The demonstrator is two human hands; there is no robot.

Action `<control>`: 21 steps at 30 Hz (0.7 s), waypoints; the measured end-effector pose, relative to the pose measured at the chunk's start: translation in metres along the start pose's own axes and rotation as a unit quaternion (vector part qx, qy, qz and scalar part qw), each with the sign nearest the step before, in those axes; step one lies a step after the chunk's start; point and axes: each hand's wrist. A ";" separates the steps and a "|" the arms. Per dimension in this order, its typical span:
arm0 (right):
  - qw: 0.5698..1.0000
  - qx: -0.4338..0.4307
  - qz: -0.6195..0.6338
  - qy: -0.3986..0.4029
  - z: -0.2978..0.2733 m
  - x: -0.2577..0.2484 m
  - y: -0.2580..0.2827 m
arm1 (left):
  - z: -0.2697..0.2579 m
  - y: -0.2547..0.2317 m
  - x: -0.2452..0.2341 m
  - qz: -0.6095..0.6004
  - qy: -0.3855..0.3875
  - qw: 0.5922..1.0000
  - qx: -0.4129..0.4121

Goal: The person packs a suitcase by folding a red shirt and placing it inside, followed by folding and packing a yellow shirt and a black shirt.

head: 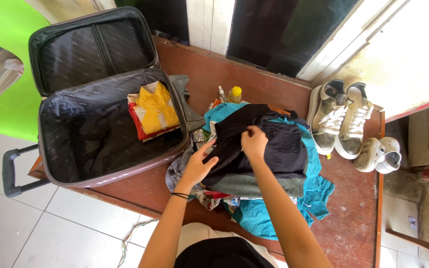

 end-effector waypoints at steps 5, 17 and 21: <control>0.745 0.401 0.520 0.117 0.041 -0.014 0.009 | 0.012 -0.002 -0.011 0.091 0.078 0.989 -0.085; 0.845 0.295 0.405 0.188 0.024 -0.114 -0.019 | 0.003 0.010 -0.005 0.268 0.023 0.961 -0.066; 0.930 0.253 0.228 0.137 0.029 -0.144 -0.006 | 0.000 0.010 -0.007 0.273 -0.082 0.957 0.047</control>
Point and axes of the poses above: each hand's wrist, its own z-axis towards the middle knuckle, its own x-axis out of the palm, y = z × x
